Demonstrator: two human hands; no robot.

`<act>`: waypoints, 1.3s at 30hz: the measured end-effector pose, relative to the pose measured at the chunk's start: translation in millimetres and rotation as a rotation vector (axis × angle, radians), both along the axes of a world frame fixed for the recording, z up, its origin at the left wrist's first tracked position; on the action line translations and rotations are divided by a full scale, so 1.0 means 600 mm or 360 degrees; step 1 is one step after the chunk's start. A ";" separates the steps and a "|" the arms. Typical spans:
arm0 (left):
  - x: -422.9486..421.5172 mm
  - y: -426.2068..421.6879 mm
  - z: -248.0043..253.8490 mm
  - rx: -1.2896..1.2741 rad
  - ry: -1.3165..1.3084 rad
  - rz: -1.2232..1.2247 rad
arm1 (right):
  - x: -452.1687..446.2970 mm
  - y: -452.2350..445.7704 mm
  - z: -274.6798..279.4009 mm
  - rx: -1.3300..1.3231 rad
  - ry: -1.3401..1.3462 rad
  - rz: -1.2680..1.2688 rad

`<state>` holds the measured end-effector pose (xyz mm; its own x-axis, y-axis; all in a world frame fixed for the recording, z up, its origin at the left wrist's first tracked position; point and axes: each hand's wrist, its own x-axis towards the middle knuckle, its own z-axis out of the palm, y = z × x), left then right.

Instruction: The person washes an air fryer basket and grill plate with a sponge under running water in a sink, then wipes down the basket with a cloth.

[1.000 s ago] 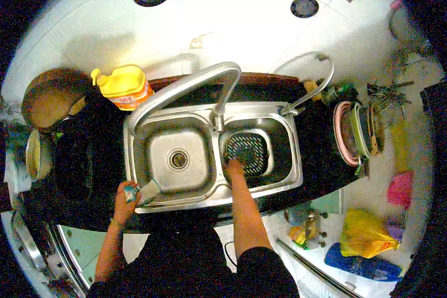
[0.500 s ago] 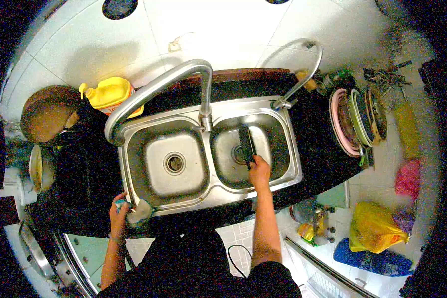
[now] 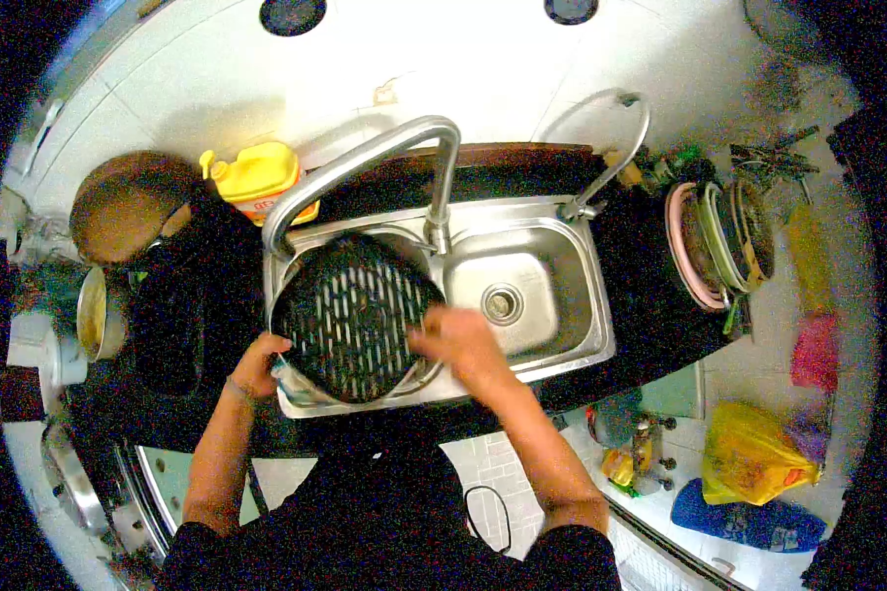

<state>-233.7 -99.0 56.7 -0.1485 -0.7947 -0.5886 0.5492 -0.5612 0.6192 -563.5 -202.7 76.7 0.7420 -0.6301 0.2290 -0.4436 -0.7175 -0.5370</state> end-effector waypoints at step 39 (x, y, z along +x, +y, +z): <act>-0.043 -0.032 0.001 -0.0525 -0.0897 0.1034 | 0.245 0.052 -0.115 0.0057 -0.0157 0.0191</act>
